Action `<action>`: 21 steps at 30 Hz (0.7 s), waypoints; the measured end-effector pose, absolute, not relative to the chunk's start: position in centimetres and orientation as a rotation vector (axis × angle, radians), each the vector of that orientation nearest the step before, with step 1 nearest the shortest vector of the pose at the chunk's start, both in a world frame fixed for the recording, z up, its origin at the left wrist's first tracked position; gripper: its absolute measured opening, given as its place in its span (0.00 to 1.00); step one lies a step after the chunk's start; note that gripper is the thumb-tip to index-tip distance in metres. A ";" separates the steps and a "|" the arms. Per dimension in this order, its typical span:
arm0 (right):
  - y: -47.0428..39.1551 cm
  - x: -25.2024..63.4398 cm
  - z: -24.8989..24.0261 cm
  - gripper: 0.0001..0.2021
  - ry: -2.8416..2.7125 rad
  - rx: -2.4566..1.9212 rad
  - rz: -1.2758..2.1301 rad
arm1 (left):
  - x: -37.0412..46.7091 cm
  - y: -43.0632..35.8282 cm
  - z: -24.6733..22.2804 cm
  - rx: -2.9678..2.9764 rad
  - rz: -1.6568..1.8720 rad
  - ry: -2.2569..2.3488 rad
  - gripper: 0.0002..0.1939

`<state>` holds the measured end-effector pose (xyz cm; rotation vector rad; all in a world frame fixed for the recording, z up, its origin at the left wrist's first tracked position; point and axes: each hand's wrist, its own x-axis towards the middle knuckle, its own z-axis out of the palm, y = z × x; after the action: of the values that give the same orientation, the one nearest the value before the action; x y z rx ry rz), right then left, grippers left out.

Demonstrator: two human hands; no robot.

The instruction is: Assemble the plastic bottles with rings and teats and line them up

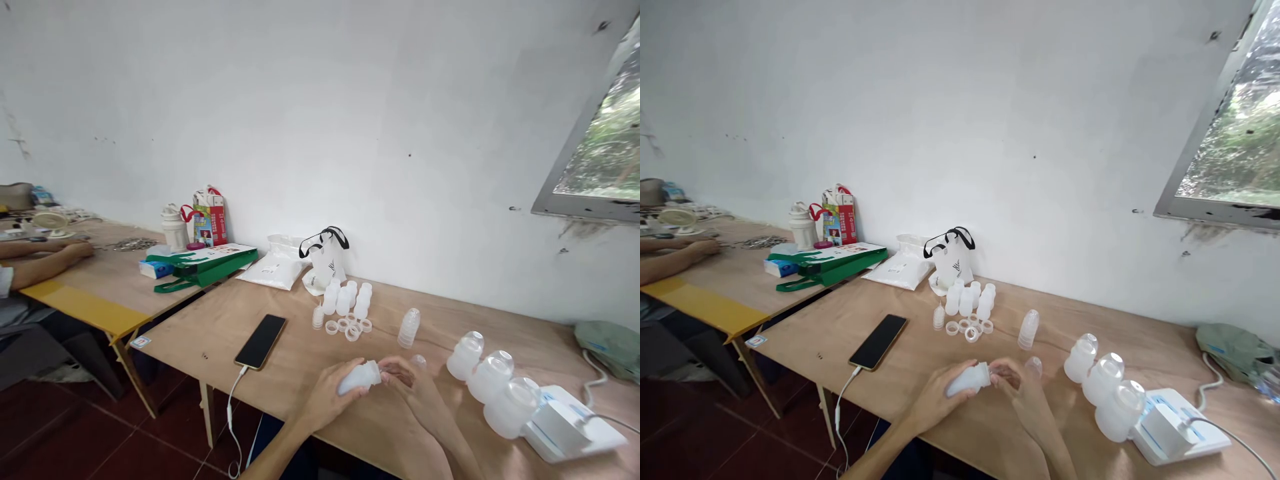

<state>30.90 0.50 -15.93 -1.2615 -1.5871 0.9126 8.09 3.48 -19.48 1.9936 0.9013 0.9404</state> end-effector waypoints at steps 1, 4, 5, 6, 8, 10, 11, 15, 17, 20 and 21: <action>0.6 30.8 -16.0 0.19 -1.592 -1.260 0.917 | 8.1 3.5 -19.5 1.988 0.961 0.913 0.29; 0.6 30.6 -16.0 0.19 -1.608 -1.214 0.931 | 8.2 3.5 -19.4 1.960 1.004 0.914 0.27; 0.6 30.5 -15.9 0.19 -1.613 -1.193 0.936 | 8.2 3.5 -19.3 1.951 1.006 0.913 0.27; 0.5 30.5 -15.9 0.18 -1.616 -1.175 0.943 | 8.1 3.4 -19.3 1.944 1.003 0.912 0.26; 0.3 30.5 -15.7 0.19 -1.621 -1.141 0.972 | 8.1 3.4 -19.2 1.935 0.987 0.910 0.25; 0.1 30.6 -15.7 0.19 -1.626 -1.121 0.995 | 7.9 3.4 -19.2 1.921 0.968 0.915 0.26; 0.0 30.6 -15.7 0.19 -1.634 -1.115 0.995 | 7.8 3.4 -19.2 1.909 0.963 0.916 0.26; -0.3 30.6 -15.7 0.16 -1.706 -1.115 0.905 | 7.5 3.5 -19.1 1.886 0.935 0.854 0.26; -0.5 30.5 -15.6 0.16 -1.737 -1.113 0.864 | 7.4 3.6 -19.0 1.882 0.921 0.816 0.26; -0.7 30.4 -15.5 0.16 -1.760 -1.090 0.856 | 7.4 3.7 -19.0 1.865 0.933 0.820 0.29; -0.7 30.3 -15.5 0.16 -1.757 -1.085 0.859 | 7.5 3.7 -19.1 1.858 0.937 0.823 0.30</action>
<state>30.35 -0.69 -15.55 -1.0850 -1.7574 0.8588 7.48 3.70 -19.08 1.8582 0.8226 0.9370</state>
